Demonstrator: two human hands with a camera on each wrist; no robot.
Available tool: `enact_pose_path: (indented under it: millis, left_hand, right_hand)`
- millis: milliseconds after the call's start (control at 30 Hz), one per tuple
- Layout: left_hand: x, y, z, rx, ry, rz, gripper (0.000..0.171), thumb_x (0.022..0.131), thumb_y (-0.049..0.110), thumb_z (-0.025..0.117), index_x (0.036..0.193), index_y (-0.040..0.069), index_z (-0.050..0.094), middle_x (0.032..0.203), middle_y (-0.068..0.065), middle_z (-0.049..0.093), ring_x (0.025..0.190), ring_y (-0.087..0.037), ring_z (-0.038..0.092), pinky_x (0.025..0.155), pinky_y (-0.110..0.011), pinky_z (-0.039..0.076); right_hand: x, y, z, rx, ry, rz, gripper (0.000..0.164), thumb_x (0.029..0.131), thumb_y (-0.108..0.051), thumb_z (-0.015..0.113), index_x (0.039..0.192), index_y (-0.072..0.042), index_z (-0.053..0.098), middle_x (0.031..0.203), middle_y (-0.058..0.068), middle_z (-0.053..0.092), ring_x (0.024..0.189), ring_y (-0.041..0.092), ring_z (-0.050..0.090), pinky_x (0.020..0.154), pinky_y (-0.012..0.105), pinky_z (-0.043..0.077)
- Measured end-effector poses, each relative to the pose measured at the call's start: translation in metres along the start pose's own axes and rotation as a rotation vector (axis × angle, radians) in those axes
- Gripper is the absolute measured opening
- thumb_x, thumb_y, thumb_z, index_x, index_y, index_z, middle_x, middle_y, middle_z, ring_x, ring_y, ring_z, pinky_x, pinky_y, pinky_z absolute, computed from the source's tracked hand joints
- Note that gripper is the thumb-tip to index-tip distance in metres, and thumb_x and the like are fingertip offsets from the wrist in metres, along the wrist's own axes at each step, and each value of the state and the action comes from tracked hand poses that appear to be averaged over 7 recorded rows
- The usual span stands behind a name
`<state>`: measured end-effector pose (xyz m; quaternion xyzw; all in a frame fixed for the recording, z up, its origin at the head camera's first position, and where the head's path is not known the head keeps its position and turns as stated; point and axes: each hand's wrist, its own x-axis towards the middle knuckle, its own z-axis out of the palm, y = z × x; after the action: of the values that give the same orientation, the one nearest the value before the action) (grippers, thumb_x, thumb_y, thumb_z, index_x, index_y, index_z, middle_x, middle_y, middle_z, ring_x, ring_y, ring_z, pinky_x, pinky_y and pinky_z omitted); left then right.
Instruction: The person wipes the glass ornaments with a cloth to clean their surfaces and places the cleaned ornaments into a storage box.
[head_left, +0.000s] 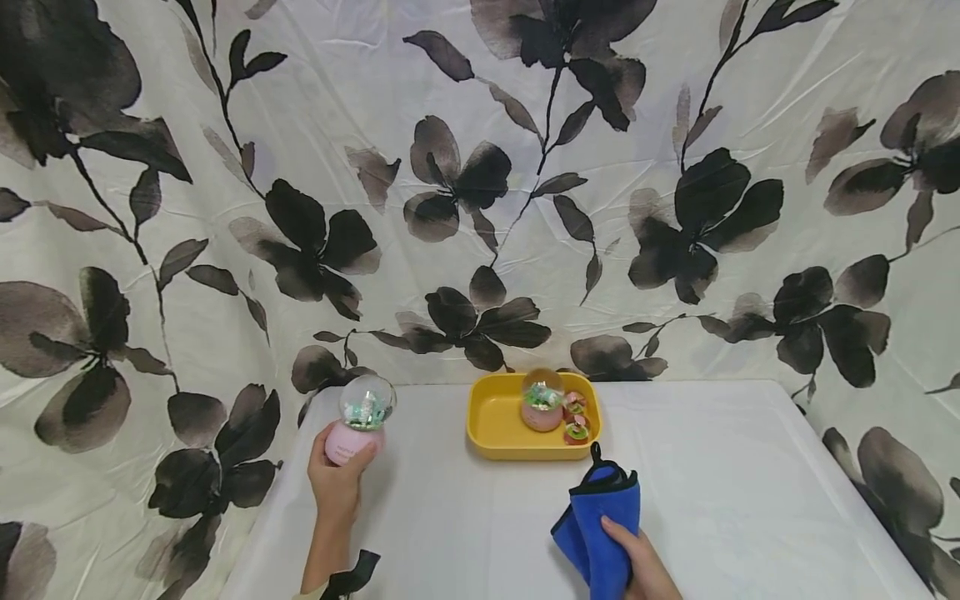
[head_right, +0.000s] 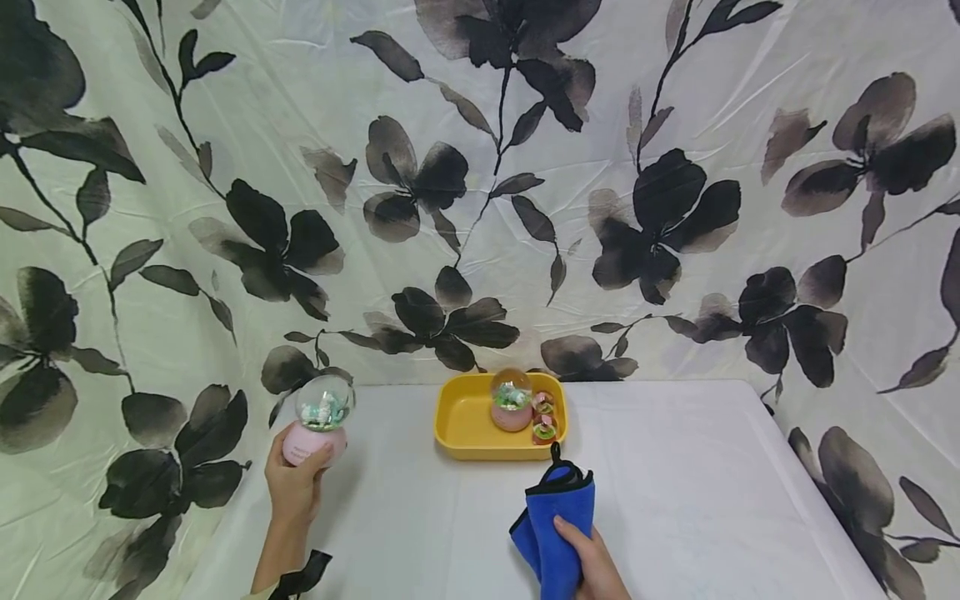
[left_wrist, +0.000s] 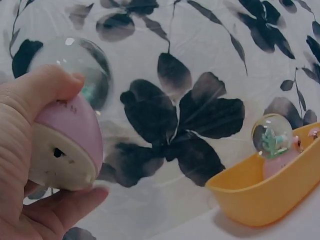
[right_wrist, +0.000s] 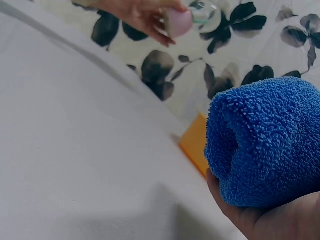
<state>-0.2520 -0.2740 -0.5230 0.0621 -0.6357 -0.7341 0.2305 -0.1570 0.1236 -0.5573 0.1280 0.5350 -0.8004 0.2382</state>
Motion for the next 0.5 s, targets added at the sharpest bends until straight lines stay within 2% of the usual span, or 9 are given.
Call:
enact_pose_path:
  millis: [67,167,333,500]
  left_hand:
    - [-0.005,0.005,0.002,-0.066,-0.033,0.006,0.066,0.066,-0.013,0.069,0.123,0.004,0.04,0.12,-0.01,0.039,0.104,-0.024,0.039,0.074,-0.024,0.048]
    - [-0.014,0.01,0.007,-0.083,-0.086,0.03,0.066,0.066,-0.016,0.067,0.124,0.001,0.04,0.119,-0.012,0.04,0.104,-0.024,0.04,0.075,-0.025,0.047]
    - [-0.031,0.011,0.016,0.004,-0.134,0.036,0.069,0.062,-0.012,0.073,0.122,0.002,0.043,0.117,-0.011,0.044,0.101,-0.024,0.044,0.075,-0.025,0.048]
    - [-0.048,0.009,0.023,0.084,-0.148,-0.041,0.074,0.055,-0.008,0.078,0.119,0.006,0.046,0.114,-0.008,0.047,0.099,-0.024,0.047,0.074,-0.026,0.048]
  right_hand:
    - [0.0,-0.002,0.001,-0.013,0.022,-0.015,0.083,0.087,-0.045,0.047,0.135,-0.003,-0.006,0.122,0.02,0.029,0.102,0.027,0.039,0.08,0.039,0.039]
    - [0.0,-0.007,0.001,-0.027,0.084,-0.049,0.085,0.086,-0.044,0.049,0.137,-0.008,-0.008,0.127,0.023,0.022,0.105,0.032,0.036,0.078,0.039,0.039]
    - [0.001,-0.015,0.003,-0.04,0.165,-0.109,0.089,0.084,-0.044,0.051,0.138,-0.016,-0.014,0.132,0.024,0.013,0.111,0.038,0.028,0.078,0.041,0.038]
    - [-0.003,-0.017,0.003,-0.093,0.179,-0.097,0.09,0.085,-0.046,0.049,0.138,-0.012,-0.015,0.131,0.028,0.013,0.11,0.041,0.029,0.074,0.041,0.04]
